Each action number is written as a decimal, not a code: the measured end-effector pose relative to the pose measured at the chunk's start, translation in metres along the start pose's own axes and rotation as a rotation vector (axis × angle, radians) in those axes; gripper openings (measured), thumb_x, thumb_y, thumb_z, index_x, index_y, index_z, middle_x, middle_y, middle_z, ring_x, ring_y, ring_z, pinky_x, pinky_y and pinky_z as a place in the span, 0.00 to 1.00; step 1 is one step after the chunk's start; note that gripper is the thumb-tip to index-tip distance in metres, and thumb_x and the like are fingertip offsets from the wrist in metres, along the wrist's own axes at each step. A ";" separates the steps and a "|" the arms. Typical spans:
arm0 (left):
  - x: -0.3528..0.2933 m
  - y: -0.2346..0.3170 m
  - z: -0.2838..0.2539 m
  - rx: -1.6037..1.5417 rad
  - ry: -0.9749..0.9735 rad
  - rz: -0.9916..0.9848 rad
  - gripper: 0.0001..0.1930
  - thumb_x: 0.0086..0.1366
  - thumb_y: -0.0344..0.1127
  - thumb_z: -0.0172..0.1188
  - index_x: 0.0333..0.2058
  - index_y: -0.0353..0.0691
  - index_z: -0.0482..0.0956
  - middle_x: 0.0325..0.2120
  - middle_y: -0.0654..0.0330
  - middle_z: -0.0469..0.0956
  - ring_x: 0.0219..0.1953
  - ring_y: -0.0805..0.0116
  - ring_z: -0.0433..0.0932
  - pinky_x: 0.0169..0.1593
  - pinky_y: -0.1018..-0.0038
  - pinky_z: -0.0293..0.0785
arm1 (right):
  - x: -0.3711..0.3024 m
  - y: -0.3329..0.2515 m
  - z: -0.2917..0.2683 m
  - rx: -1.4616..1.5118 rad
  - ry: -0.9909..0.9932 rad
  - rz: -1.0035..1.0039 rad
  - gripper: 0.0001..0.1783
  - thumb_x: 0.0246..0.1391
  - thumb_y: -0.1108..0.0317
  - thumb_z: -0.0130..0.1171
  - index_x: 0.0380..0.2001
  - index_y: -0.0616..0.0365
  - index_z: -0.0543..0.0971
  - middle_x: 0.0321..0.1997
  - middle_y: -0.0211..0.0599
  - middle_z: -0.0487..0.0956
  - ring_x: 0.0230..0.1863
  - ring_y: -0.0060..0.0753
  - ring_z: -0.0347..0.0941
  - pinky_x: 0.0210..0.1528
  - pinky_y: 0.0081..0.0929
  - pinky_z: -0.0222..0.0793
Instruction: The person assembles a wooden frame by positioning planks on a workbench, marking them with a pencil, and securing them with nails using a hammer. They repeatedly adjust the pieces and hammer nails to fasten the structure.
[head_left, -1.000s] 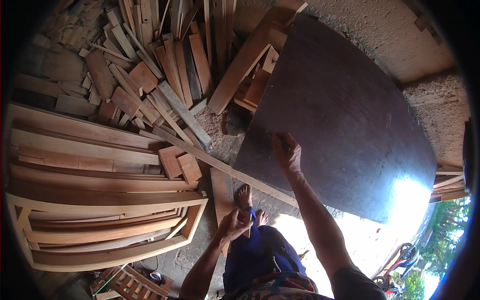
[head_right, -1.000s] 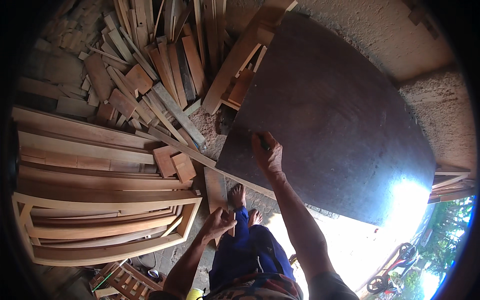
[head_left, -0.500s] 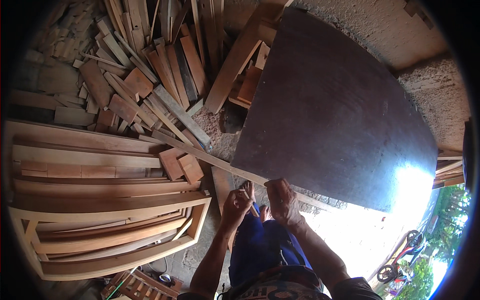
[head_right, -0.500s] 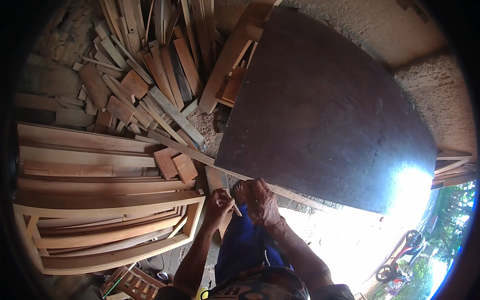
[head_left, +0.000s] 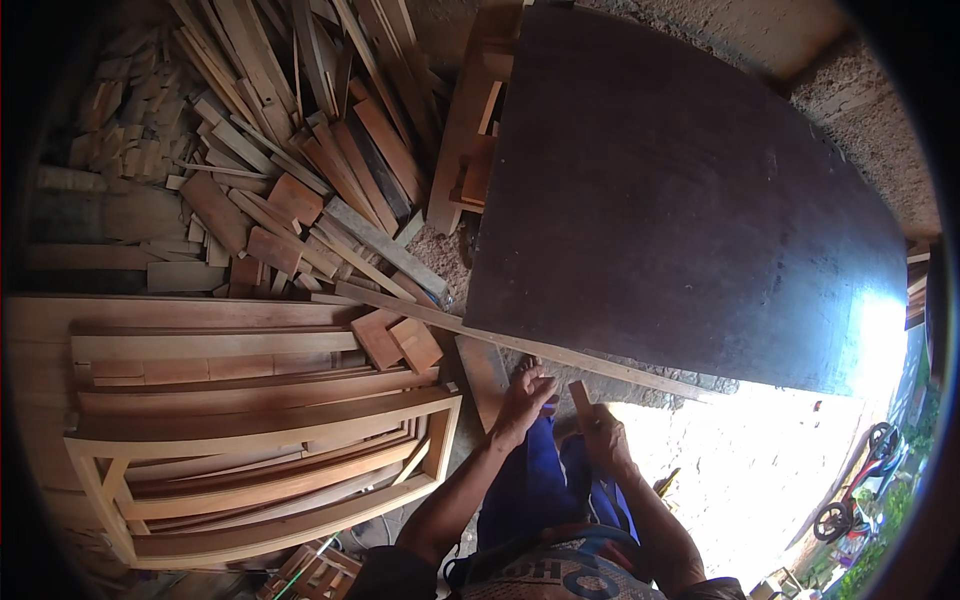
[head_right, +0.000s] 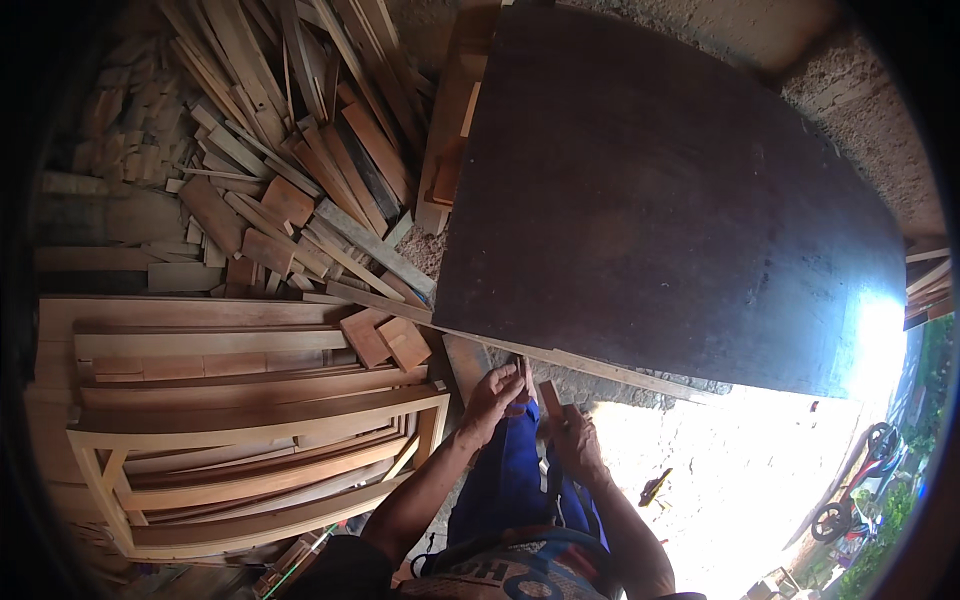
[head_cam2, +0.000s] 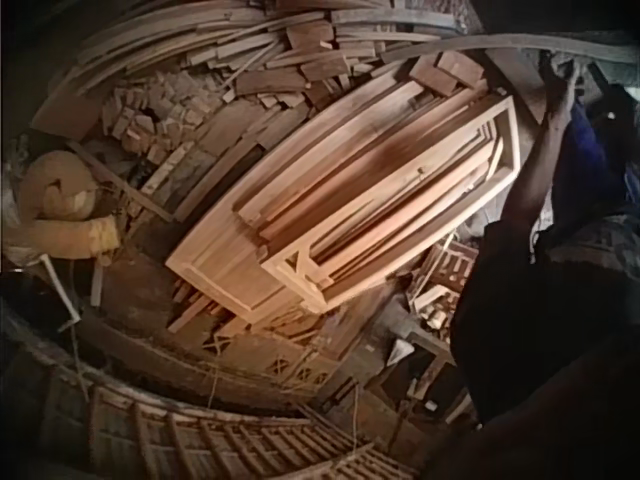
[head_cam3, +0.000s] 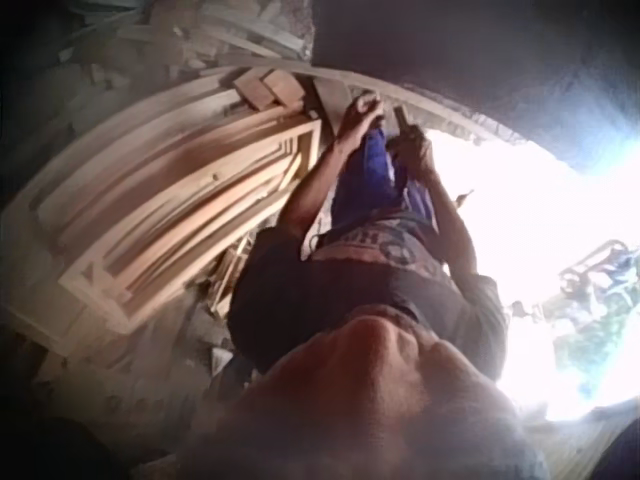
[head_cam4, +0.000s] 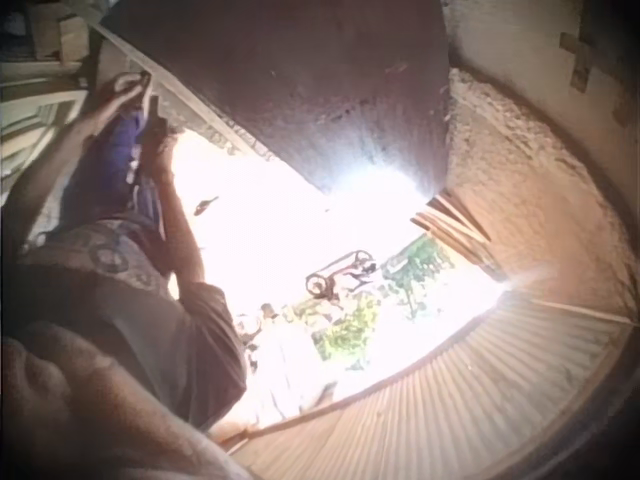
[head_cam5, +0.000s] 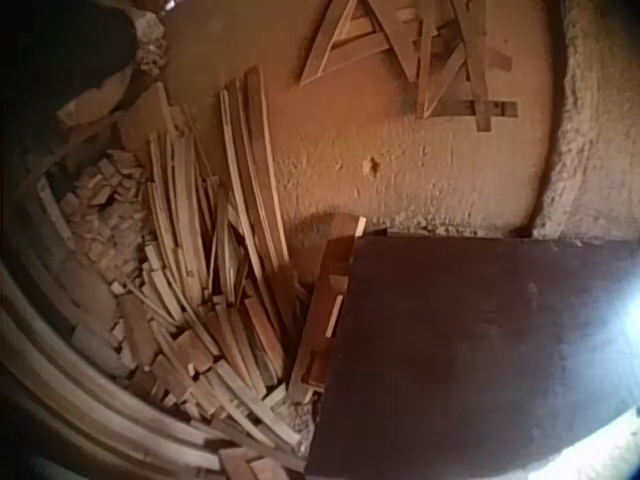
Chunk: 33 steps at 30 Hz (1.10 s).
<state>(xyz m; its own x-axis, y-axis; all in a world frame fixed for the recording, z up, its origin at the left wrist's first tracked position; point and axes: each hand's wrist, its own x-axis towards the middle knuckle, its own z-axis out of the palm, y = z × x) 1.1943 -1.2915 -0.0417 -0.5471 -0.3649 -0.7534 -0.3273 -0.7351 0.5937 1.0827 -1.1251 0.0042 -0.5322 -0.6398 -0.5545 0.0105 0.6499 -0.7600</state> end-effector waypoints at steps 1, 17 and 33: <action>0.011 -0.004 0.004 -0.127 -0.030 -0.023 0.35 0.69 0.50 0.66 0.66 0.38 0.64 0.55 0.54 0.76 0.45 0.66 0.81 0.44 0.70 0.81 | -0.001 0.058 0.001 -0.133 0.128 -0.019 0.12 0.69 0.60 0.54 0.42 0.60 0.76 0.31 0.48 0.85 0.33 0.46 0.84 0.33 0.39 0.76; 0.090 -0.007 0.058 -0.596 0.142 0.210 0.43 0.66 0.55 0.68 0.65 0.34 0.54 0.54 0.45 0.68 0.52 0.45 0.75 0.61 0.46 0.77 | 0.036 0.104 -0.168 1.290 0.833 0.014 0.33 0.71 0.56 0.52 0.70 0.59 0.55 0.70 0.47 0.62 0.71 0.56 0.63 0.71 0.48 0.61; 0.106 0.027 0.069 -0.540 0.156 0.230 0.34 0.71 0.52 0.62 0.62 0.35 0.59 0.49 0.46 0.72 0.46 0.51 0.79 0.53 0.52 0.83 | 0.065 0.100 -0.188 1.080 0.744 -0.077 0.22 0.71 0.60 0.52 0.60 0.60 0.65 0.57 0.44 0.71 0.60 0.41 0.69 0.65 0.42 0.66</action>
<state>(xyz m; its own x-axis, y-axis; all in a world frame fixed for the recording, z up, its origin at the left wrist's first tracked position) 1.0745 -1.3109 -0.0864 -0.4243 -0.5985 -0.6795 0.2454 -0.7983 0.5500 0.8899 -1.0244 -0.0441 -0.8945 -0.0572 -0.4434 0.4426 -0.2539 -0.8600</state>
